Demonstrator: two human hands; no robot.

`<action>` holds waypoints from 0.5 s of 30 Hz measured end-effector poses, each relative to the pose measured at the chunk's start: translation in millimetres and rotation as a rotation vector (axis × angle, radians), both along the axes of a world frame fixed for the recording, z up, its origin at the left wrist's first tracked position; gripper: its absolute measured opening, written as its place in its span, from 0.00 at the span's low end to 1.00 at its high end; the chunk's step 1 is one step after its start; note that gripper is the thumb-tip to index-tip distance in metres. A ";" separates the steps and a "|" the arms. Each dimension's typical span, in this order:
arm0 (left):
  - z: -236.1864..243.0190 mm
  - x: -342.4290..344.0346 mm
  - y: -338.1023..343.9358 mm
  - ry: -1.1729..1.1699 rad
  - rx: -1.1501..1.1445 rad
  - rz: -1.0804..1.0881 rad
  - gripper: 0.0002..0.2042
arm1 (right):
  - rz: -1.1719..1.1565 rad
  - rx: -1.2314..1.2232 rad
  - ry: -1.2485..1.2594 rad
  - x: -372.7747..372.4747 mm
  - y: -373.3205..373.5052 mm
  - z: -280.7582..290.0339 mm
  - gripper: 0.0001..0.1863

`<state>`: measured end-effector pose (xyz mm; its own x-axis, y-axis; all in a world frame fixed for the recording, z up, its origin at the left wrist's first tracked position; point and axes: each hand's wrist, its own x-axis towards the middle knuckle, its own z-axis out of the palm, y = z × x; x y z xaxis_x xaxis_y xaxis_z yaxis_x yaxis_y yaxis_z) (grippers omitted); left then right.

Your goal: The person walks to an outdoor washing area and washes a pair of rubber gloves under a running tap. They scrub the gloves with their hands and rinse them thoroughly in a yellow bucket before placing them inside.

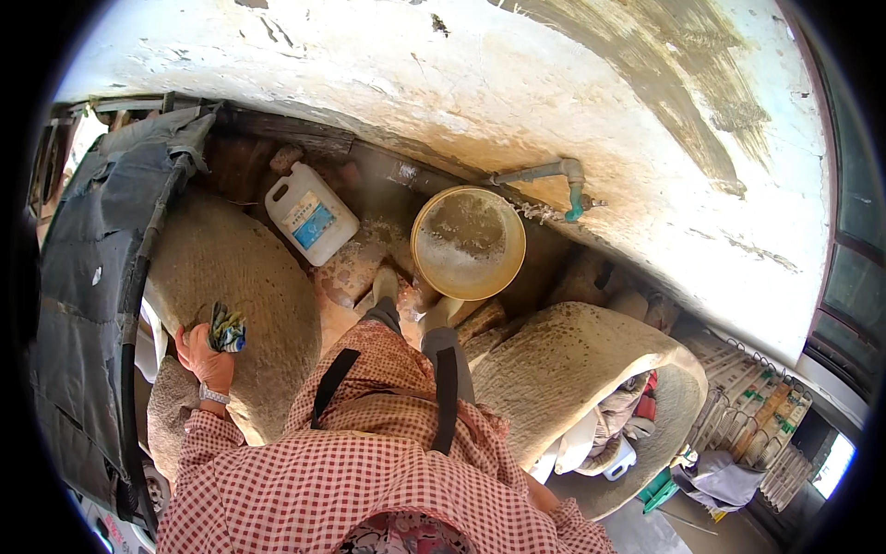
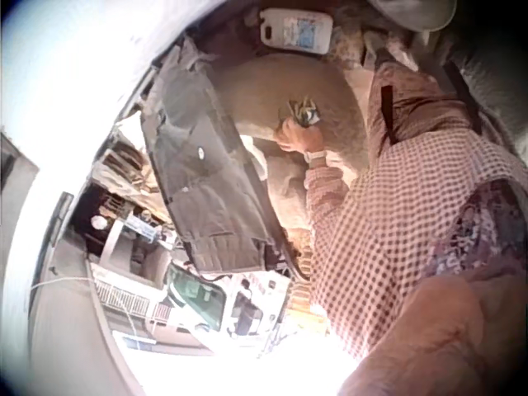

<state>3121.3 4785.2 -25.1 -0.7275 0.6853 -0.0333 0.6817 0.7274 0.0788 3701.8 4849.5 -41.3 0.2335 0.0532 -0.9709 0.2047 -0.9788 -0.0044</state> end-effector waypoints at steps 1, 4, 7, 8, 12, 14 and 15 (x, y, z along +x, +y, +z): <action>3.3 4.5 6.9 0.008 -0.004 0.007 0.19 | -0.055 -0.022 -0.004 7.6 -7.0 12.7 0.11; 10.1 -1.5 2.1 0.001 -0.038 -0.012 0.18 | -0.203 -0.105 0.009 24.7 -22.4 49.5 0.11; -5.1 -6.3 -9.0 -0.078 -0.013 0.012 0.17 | -0.322 -0.157 0.026 43.9 -11.4 94.5 0.11; -6.4 -5.4 -8.8 -0.094 -0.007 0.016 0.17 | -0.340 -0.164 0.024 49.7 -0.3 109.2 0.11; -0.9 -9.2 -10.0 -0.032 -0.060 -0.026 0.17 | 0.187 -0.011 -0.315 30.7 91.0 109.8 0.12; 3.4 -8.5 -4.1 0.014 -0.050 -0.079 0.16 | 0.201 0.217 -0.215 23.0 135.8 99.6 0.12; 6.4 -5.7 5.0 0.036 -0.025 -0.110 0.14 | 0.041 0.316 -0.119 29.0 160.3 89.7 0.12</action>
